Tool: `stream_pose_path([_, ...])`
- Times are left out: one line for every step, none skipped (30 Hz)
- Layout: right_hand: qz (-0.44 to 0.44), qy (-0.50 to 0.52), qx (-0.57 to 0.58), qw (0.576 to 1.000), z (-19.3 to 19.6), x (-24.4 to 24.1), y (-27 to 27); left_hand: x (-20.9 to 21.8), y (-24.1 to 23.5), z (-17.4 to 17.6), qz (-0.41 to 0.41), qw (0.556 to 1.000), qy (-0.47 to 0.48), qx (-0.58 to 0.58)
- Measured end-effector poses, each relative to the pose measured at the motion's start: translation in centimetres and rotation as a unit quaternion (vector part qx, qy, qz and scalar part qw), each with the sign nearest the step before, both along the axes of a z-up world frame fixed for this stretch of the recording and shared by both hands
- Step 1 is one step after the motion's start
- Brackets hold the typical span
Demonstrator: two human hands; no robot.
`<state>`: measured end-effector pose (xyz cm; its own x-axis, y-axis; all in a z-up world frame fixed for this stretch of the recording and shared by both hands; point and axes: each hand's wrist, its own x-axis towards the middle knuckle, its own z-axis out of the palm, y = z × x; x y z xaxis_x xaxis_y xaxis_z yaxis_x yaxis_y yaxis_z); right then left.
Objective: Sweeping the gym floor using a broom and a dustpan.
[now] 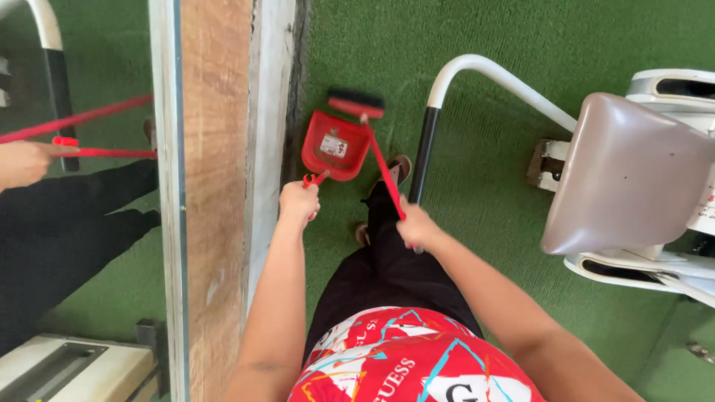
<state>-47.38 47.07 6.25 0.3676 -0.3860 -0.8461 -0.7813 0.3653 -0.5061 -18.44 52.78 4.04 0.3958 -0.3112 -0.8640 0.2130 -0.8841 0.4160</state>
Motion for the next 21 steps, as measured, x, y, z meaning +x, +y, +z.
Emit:
stream_pose_path([0.003,-0.001,-0.004,1.0,1.7,-0.5,0.8,-0.4,0.3,0.8,0.003,1.0,-0.001,-0.004])
stream_pose_path([-0.008,0.026,0.047,0.999,3.7,-1.1,1.9,-1.1,0.9,1.9,-0.007,1.0,-0.016,0.004])
stream_pose_path([-0.019,0.052,0.097,0.994,5.7,-1.9,3.1,-1.8,1.5,2.9,-0.017,0.999,-0.03,0.011])
stream_pose_path([-0.018,0.051,0.091,0.994,6.1,-3.0,3.1,-1.9,1.8,3.4,-0.015,0.999,-0.031,0.005])
stream_pose_path([-0.039,0.043,0.109,0.992,6.5,-4.2,3.1,-2.0,2.1,3.8,-0.024,0.999,-0.043,0.007])
stream_pose_path([-0.057,0.038,0.133,0.989,7.1,-5.5,3.6,-2.3,3.1,4.3,-0.03,0.998,-0.053,0.015])
stream_pose_path([-0.053,0.04,0.133,0.989,7.9,-5.6,3.1,-2.6,4.5,4.4,-0.025,0.998,-0.052,0.015])
stream_pose_path([-0.035,0.035,0.101,0.994,8.5,-5.5,2.3,-2.9,5.5,4.5,-0.02,0.998,-0.054,0.012])
stream_pose_path([-0.016,0.031,0.068,0.997,9.2,-5.5,1.4,-3.1,6.5,4.6,-0.015,0.998,-0.057,0.008])
stream_pose_path([-0.011,0.03,0.065,0.997,7.9,-4.9,0.9,-3.3,7.7,4.6,-0.01,0.998,-0.058,0.006])
stream_pose_path([-0.046,0.009,0.058,0.997,6.6,-4.4,0.4,-3.6,8.8,4.6,-0.006,0.998,-0.061,0.008])
stream_pose_path([-0.082,-0.01,0.051,0.995,5.3,-4.2,-0.1,-4.0,9.8,4.6,-0.003,0.998,-0.061,0.01])
stream_pose_path([-0.078,-0.01,0.049,0.996,4.8,-2.9,-0.4,-4.4,10.8,4.5,0.001,0.998,-0.061,0.008])
stream_pose_path([-0.083,0.011,0.035,0.996,4.2,-1.4,-0.7,-4.6,11.6,4.2,0.014,0.998,-0.056,0.012])
stream_pose_path([-0.088,0.032,0.022,0.995,3.6,0.0,-1.2,-4.8,12.3,3.9,0.027,0.998,-0.051,0.017])
stream_pose_path([-0.083,0.033,0.022,0.996,1.1,0.3,-0.2,-5.3,13.2,3.9,0.031,0.998,-0.05,0.018])
stream_pose_path([-0.127,0.018,0.032,0.991,-1.4,0.5,0.8,-5.9,14.0,3.8,0.039,0.998,-0.047,0.018])
stream_pose_path([-0.172,0.0,0.04,0.984,-4.0,1.1,1.4,-6.0,14.4,3.7,0.045,0.998,-0.046,0.015])
stream_pose_path([-0.168,-0.002,0.039,0.985,-4.3,1.3,3.0,-6.2,14.7,3.5,0.049,0.998,-0.048,0.013])
stream_pose_path([-0.141,-0.009,0.023,0.99,-4.5,1.3,4.9,-6.5,15.0,3.3,0.055,0.998,-0.043,0.002])
stream_pose_path([-0.113,-0.016,0.007,0.993,-4.8,1.2,6.8,-6.8,15.3,3.2,0.061,0.997,-0.037,-0.01])
